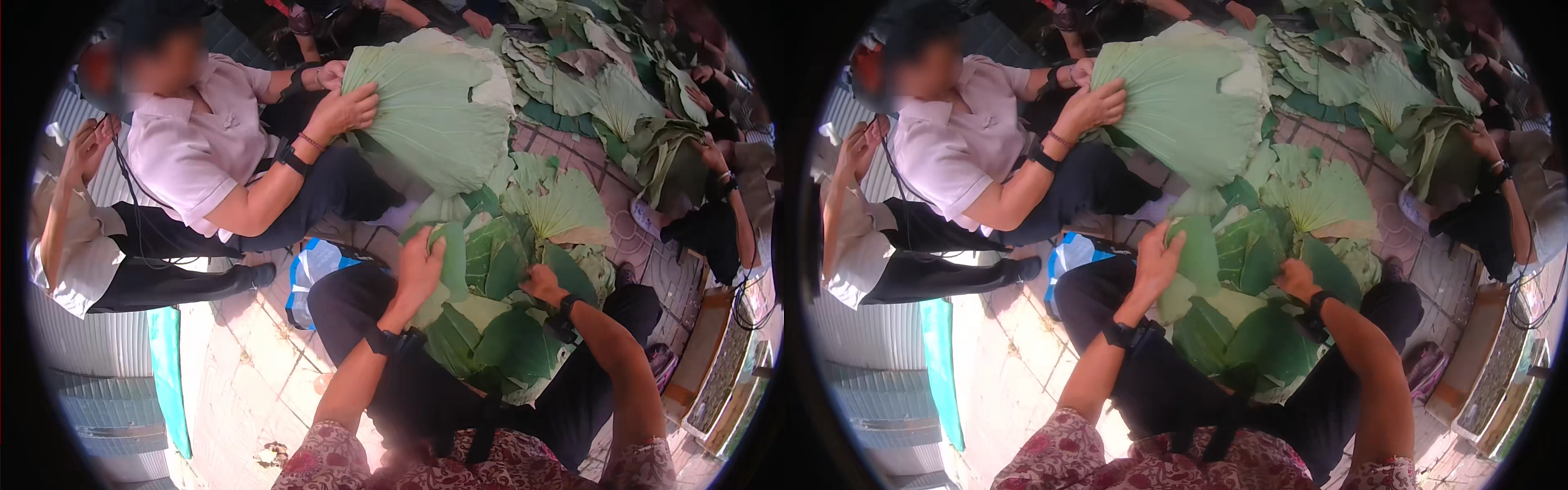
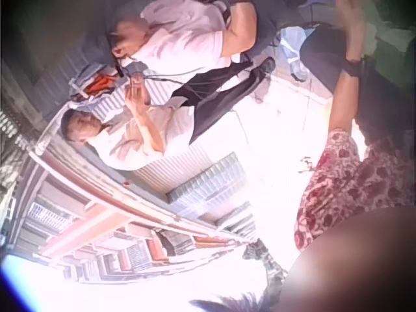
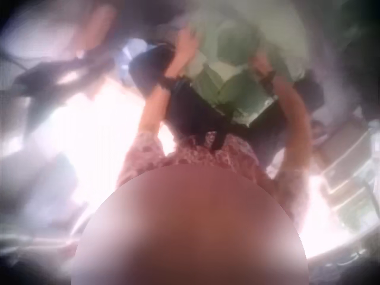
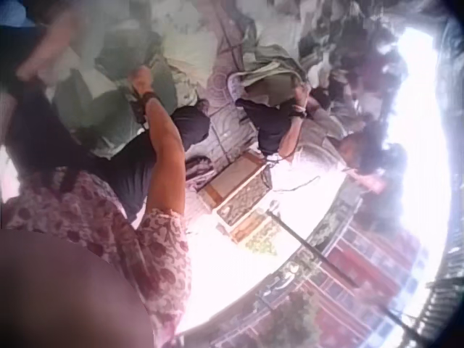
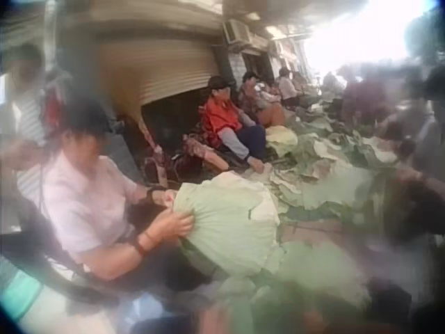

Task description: The person sits cross-legged on a tiled floor and repeatedly picks up large green leaves from a central pile, folds them, and places them into a growing stack. Other people nearby perform similar leaf-handling actions.

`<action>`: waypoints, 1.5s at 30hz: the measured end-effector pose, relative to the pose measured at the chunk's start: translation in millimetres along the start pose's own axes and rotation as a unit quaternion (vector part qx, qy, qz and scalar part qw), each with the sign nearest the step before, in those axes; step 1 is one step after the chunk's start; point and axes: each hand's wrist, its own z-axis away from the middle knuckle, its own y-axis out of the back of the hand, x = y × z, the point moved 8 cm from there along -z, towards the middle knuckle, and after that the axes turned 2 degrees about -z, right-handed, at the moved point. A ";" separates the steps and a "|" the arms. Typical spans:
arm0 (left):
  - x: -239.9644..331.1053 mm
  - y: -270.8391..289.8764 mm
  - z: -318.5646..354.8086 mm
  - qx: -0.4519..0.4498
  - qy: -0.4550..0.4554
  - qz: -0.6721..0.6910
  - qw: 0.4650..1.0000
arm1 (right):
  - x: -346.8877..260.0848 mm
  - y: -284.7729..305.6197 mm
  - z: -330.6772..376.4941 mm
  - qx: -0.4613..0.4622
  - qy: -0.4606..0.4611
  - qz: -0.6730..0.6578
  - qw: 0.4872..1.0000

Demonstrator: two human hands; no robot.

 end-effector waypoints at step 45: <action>37.5 -54.8 11.2 -0.100 -0.065 -0.091 0.989 | -30.1 113.2 102.0 -0.125 0.123 -0.374 0.911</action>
